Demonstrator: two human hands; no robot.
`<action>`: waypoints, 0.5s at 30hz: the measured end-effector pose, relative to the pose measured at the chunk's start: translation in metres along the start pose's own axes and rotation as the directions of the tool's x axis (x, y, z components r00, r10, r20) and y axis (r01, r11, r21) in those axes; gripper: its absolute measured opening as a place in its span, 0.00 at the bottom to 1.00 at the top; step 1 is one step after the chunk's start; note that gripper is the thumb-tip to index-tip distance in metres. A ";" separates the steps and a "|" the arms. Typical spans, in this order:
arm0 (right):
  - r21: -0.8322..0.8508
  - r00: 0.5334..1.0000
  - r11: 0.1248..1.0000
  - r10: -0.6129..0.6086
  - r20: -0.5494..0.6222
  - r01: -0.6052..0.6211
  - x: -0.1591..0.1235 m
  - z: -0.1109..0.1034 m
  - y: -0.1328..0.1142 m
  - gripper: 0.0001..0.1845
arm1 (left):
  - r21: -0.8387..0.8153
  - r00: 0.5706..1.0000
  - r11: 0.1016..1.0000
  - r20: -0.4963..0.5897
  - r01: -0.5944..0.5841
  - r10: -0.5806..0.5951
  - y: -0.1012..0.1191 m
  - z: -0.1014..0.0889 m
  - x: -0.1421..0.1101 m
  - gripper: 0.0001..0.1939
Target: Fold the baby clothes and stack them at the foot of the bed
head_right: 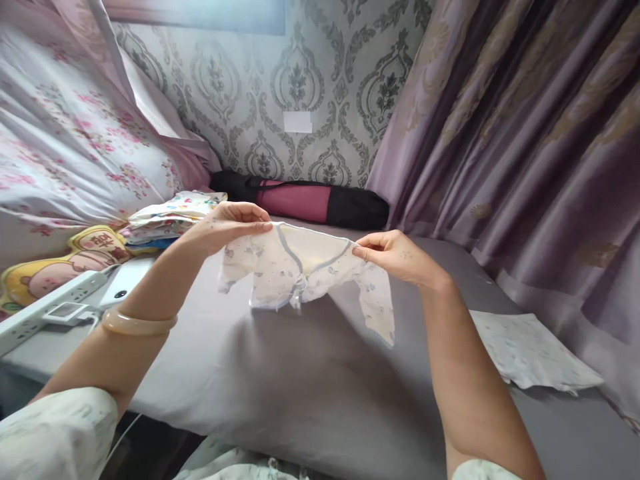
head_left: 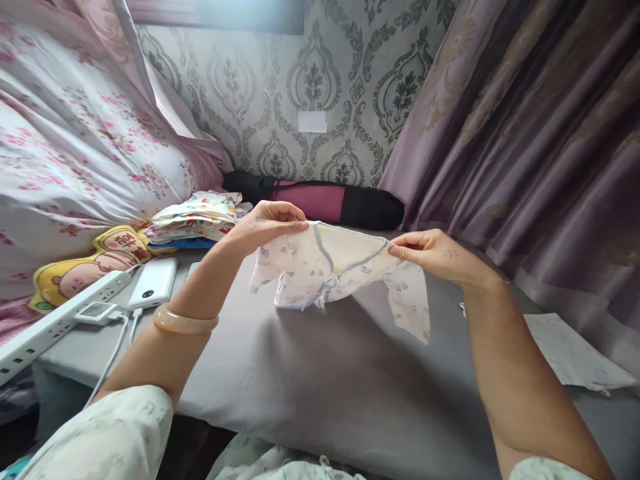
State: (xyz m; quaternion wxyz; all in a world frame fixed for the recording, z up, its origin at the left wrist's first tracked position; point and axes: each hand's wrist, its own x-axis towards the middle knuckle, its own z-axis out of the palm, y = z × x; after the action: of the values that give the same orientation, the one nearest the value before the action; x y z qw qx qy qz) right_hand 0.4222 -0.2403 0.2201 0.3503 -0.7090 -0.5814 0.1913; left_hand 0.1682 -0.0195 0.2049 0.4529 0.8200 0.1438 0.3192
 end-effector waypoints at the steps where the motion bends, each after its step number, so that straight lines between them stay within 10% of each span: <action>1: -0.010 1.000 1.000 -0.009 -0.010 0.009 0.002 -0.004 -0.002 0.27 | 0.028 0.999 0.999 0.034 0.015 -0.016 0.005 -0.005 0.004 0.16; 10: -0.169 0.997 0.985 -0.044 -0.055 0.034 0.031 -0.023 -0.005 0.22 | 0.355 0.988 0.929 -0.069 -0.105 0.138 0.013 -0.017 0.048 0.08; 15: -0.477 0.755 0.874 -0.373 -0.539 0.090 0.039 -0.016 -0.009 0.19 | 0.522 0.745 0.820 -0.446 -0.234 0.496 0.024 0.007 0.053 0.11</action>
State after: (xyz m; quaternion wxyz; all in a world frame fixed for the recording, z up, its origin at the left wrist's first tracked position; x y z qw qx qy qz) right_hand 0.4371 -0.2067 0.2427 0.3796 -0.7107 -0.5470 -0.2272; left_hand 0.2113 -0.0090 0.2428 0.1219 0.7795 0.1702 0.5904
